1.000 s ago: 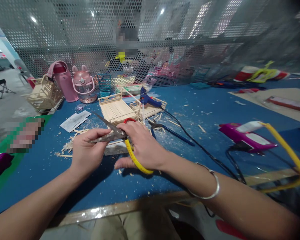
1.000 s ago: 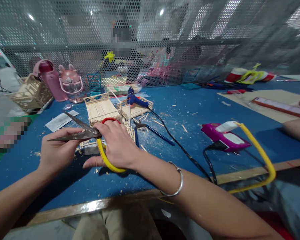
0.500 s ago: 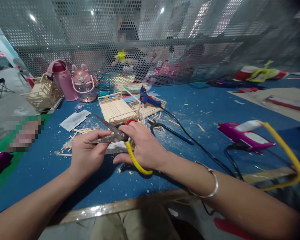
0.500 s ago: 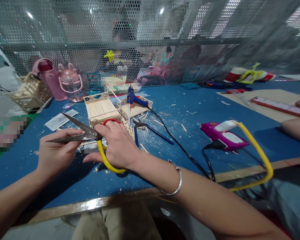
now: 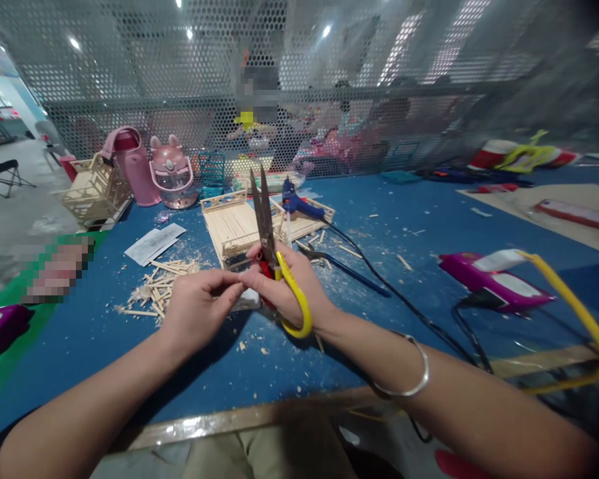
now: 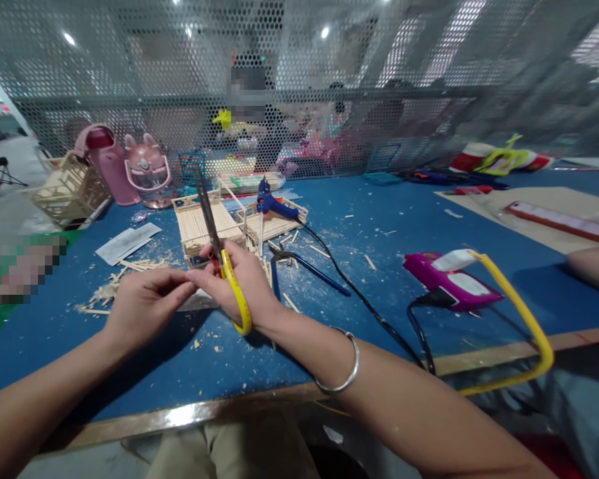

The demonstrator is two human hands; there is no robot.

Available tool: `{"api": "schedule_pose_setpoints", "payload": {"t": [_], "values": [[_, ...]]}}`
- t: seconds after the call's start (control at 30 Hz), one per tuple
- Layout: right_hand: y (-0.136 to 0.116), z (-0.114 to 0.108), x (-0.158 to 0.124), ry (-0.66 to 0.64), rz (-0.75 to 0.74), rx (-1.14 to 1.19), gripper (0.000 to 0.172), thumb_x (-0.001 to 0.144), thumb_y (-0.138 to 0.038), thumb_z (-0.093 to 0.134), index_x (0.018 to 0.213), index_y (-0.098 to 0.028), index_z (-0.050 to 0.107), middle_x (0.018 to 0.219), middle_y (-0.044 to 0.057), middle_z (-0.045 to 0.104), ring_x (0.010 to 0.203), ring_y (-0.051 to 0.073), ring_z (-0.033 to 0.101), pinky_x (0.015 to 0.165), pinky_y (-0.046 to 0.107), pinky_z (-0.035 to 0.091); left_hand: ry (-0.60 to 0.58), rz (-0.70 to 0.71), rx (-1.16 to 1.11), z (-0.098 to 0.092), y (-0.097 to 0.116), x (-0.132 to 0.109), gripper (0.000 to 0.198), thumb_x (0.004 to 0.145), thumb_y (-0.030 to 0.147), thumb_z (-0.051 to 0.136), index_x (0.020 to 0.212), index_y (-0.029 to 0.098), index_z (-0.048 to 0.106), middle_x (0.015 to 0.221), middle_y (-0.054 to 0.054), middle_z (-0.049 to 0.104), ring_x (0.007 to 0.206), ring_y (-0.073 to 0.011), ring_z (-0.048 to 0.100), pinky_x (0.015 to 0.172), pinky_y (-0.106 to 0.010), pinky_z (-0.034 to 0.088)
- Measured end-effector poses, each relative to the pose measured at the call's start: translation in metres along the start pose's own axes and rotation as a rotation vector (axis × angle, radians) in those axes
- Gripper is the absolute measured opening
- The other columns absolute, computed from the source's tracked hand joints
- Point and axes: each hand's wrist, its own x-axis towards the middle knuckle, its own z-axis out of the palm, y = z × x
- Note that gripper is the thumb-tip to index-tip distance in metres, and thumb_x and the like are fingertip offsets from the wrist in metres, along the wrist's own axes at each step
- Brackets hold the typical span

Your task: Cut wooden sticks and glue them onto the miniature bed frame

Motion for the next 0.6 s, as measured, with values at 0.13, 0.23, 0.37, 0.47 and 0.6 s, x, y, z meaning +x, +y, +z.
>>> {"api": "schedule_pose_setpoints", "payload": {"t": [0.13,0.23,0.37,0.47,0.6], "values": [[0.0014,0.0019,0.0005,-0.021,0.073,0.079,0.029,0.065,-0.030,0.069,0.084,-0.018,0.051,0.061,-0.005,0.053,0.051,0.008,0.047,0.051,0.022,0.040,-0.008,0.095,0.082,0.0023,-0.0023,-0.0012,0.015,0.075,0.012,0.059,0.079,0.018,0.072,0.071,-0.003,0.074,0.058,-0.0130,0.066,0.058,-0.022,0.051],[0.0007,0.0021,-0.0013,-0.019,0.064,0.090,0.029,0.065,-0.028,0.069,0.086,-0.018,0.053,0.062,-0.005,0.054,0.053,0.008,0.049,0.052,0.022,0.040,0.021,0.146,0.123,0.0017,-0.0041,-0.0019,0.014,0.077,0.014,0.059,0.080,0.018,0.072,0.072,-0.004,0.074,0.060,-0.0132,0.066,0.059,-0.022,0.052],[-0.0013,0.0013,-0.0025,0.012,0.052,0.104,0.028,0.065,-0.025,0.068,0.088,-0.018,0.053,0.064,-0.005,0.056,0.054,0.008,0.051,0.053,0.022,0.041,0.031,0.196,0.125,0.0009,-0.0062,-0.0014,0.013,0.078,0.015,0.059,0.083,0.018,0.071,0.074,-0.004,0.074,0.061,-0.0132,0.067,0.060,-0.023,0.053],[-0.0030,-0.0007,-0.0021,0.013,0.058,0.094,0.027,0.065,-0.023,0.067,0.088,-0.018,0.053,0.063,-0.005,0.056,0.055,0.008,0.051,0.054,0.023,0.041,-0.013,0.233,0.124,0.0001,-0.0068,-0.0002,0.015,0.080,0.016,0.059,0.089,0.018,0.070,0.079,-0.005,0.075,0.065,-0.0138,0.068,0.062,-0.023,0.054],[-0.0051,-0.0030,-0.0019,-0.004,0.109,0.117,0.030,0.063,-0.023,0.068,0.088,-0.018,0.052,0.061,-0.006,0.055,0.051,0.007,0.049,0.052,0.023,0.040,-0.048,0.267,0.123,-0.0018,-0.0065,0.0007,0.016,0.082,0.015,0.057,0.091,0.018,0.070,0.080,-0.004,0.075,0.066,-0.0132,0.068,0.062,-0.022,0.054]]}}
